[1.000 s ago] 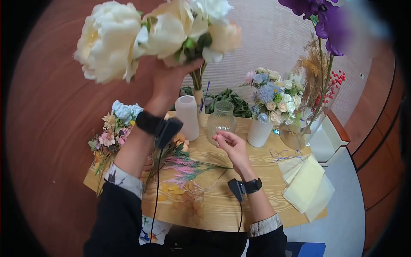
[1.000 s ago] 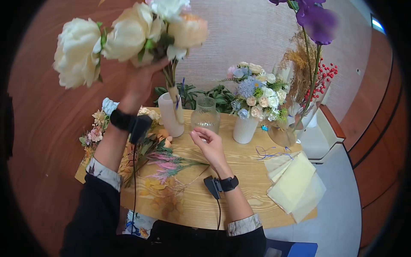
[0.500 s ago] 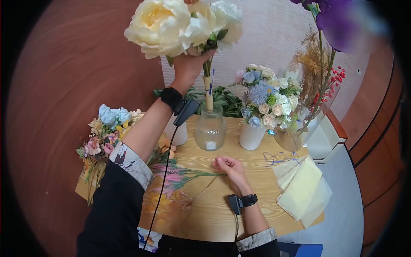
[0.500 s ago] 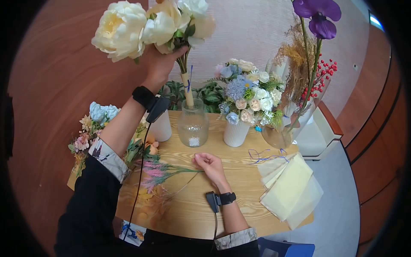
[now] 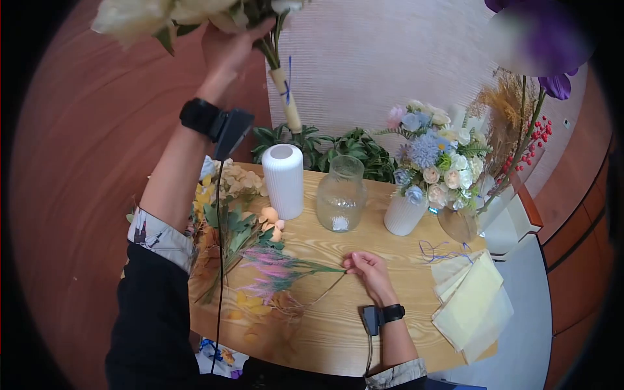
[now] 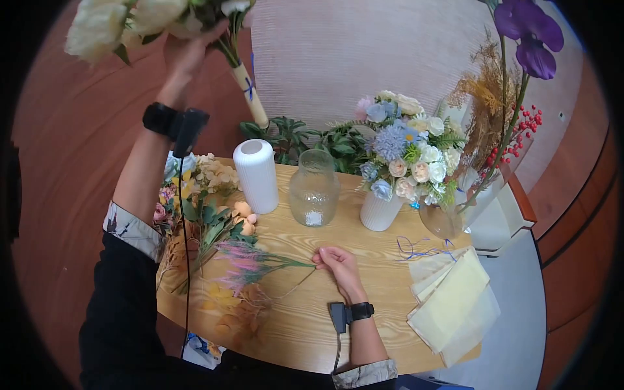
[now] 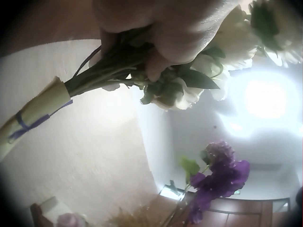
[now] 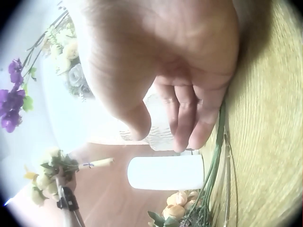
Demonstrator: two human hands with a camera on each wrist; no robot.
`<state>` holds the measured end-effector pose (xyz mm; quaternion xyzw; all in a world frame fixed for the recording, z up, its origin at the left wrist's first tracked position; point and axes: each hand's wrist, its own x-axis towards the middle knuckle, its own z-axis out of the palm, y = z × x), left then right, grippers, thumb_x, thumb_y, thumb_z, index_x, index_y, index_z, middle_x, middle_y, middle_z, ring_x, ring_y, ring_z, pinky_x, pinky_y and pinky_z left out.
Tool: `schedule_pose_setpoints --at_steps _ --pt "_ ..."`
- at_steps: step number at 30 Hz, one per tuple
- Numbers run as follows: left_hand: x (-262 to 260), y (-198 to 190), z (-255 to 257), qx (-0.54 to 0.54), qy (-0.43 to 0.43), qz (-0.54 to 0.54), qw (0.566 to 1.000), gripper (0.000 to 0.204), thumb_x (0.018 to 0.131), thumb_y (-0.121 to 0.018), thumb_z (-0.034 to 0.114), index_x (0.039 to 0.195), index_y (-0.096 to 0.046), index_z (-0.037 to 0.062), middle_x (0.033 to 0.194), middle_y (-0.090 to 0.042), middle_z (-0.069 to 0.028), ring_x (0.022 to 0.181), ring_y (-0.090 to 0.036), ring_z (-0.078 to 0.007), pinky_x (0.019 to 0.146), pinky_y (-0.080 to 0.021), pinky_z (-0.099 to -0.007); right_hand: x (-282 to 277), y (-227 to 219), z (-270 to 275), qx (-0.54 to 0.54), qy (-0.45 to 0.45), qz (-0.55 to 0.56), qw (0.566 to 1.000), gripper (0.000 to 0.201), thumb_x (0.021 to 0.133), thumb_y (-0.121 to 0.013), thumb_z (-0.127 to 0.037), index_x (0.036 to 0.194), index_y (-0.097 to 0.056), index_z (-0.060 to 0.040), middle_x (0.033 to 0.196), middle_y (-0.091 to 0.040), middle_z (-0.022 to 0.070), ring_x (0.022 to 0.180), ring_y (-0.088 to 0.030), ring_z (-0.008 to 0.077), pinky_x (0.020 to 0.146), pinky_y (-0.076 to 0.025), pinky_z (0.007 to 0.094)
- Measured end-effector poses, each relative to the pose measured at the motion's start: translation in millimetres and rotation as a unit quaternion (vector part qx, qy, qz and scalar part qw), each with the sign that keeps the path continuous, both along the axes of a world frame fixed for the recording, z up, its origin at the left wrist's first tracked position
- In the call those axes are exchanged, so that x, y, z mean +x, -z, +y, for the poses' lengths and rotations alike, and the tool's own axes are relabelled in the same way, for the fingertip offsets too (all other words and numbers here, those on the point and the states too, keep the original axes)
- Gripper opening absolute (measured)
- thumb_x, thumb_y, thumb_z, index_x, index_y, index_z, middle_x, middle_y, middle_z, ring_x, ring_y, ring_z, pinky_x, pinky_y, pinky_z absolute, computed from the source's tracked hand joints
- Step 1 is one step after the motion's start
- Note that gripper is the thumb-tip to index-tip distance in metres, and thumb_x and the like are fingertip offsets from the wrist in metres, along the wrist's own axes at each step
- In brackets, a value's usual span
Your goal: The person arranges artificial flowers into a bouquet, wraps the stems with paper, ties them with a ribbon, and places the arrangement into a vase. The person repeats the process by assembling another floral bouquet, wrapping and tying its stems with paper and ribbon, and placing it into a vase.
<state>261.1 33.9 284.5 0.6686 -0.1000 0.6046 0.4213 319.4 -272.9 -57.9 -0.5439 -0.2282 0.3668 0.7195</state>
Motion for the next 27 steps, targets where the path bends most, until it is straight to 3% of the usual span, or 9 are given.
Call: schedule_pose_setpoints --at_steps 3,16,18,20,22,23,24,26,27 --pt "2 33 14 -0.044 -0.146 -0.027 0.988 0.051 0.057 -0.082 0.014 0.097 -0.056 -0.0041 0.096 -0.062 -0.0109 0.090 -0.059 -0.0190 0.079 -0.048 -0.0293 -1 2 0 0.011 0.004 0.001 1.000 0.024 0.089 -0.052 -0.017 0.099 -0.058 0.0033 0.086 -0.062 0.0086 0.079 -0.059 0.0142 0.070 -0.046 0.0245" --pt "-20 85 -12 -0.027 -0.128 0.068 0.989 0.053 0.071 -0.074 0.028 0.111 -0.053 0.0009 0.104 -0.061 -0.0086 0.091 -0.057 -0.0160 0.081 -0.046 -0.0289 -5 3 1 0.030 0.031 0.004 0.999 0.022 0.087 -0.056 -0.016 0.096 -0.061 0.0036 0.083 -0.063 0.0089 0.074 -0.059 0.0128 0.066 -0.049 0.0233" --pt "-47 72 -61 -0.095 -0.262 0.315 0.907 0.055 0.073 -0.071 0.034 0.112 -0.053 0.0004 0.107 -0.060 -0.0073 0.097 -0.054 -0.0178 0.088 -0.041 -0.0309 -5 2 0 0.035 0.037 -0.001 0.999 0.022 0.087 -0.056 -0.016 0.096 -0.061 0.0037 0.083 -0.063 0.0090 0.074 -0.059 0.0128 0.066 -0.049 0.0233" --pt "-28 111 -29 -0.090 -0.134 0.258 0.952 0.057 0.075 -0.067 0.038 0.116 -0.051 0.0017 0.111 -0.058 -0.0071 0.103 -0.052 -0.0181 0.091 -0.039 -0.0311 -4 4 -1 0.029 0.033 -0.005 0.999 0.022 0.087 -0.056 -0.016 0.096 -0.060 0.0038 0.083 -0.063 0.0092 0.074 -0.059 0.0130 0.066 -0.049 0.0235" --pt "-18 140 -19 -0.133 -0.090 0.346 0.924 0.058 0.077 -0.065 0.040 0.119 -0.049 0.0036 0.119 -0.053 -0.0073 0.107 -0.051 -0.0191 0.093 -0.038 -0.0328 -5 4 -2 0.031 0.034 -0.002 0.999 0.022 0.087 -0.056 -0.015 0.096 -0.060 0.0039 0.083 -0.063 0.0093 0.073 -0.059 0.0131 0.066 -0.049 0.0236" --pt "20 207 50 0.074 -0.108 0.270 0.954 0.060 0.078 -0.064 0.039 0.122 -0.046 0.0027 0.125 -0.048 -0.0075 0.109 -0.050 -0.0188 0.094 -0.038 -0.0341 -5 4 -2 0.034 0.037 0.001 0.999 0.022 0.087 -0.056 -0.015 0.096 -0.060 0.0039 0.082 -0.063 0.0094 0.073 -0.059 0.0133 0.066 -0.049 0.0238" --pt "35 243 78 0.187 -0.162 0.265 0.932 0.055 0.077 -0.066 0.029 0.120 -0.046 0.0015 0.123 -0.048 -0.0088 0.108 -0.050 -0.0193 0.094 -0.039 -0.0351 -6 4 -2 0.033 0.036 -0.001 0.999 0.022 0.087 -0.056 -0.015 0.096 -0.060 0.0039 0.082 -0.063 0.0094 0.073 -0.059 0.0133 0.066 -0.049 0.0238" --pt "35 270 54 -0.082 0.109 0.071 0.988 0.050 0.075 -0.067 0.016 0.117 -0.045 0.0010 0.115 -0.051 -0.0112 0.105 -0.051 -0.0203 0.092 -0.041 -0.0347 -6 2 -3 0.033 0.039 -0.001 0.999 0.022 0.087 -0.056 -0.016 0.096 -0.060 0.0040 0.083 -0.063 0.0095 0.073 -0.060 0.0136 0.066 -0.049 0.0241" --pt "30 261 42 -0.081 0.110 0.071 0.988 0.050 0.075 -0.067 0.016 0.117 -0.045 0.0010 0.115 -0.051 -0.0112 0.105 -0.051 -0.0203 0.092 -0.041 -0.0347 -5 3 -3 0.034 0.041 -0.002 0.999 0.022 0.087 -0.056 -0.016 0.096 -0.060 0.0040 0.083 -0.063 0.0095 0.073 -0.060 0.0136 0.066 -0.049 0.0241"
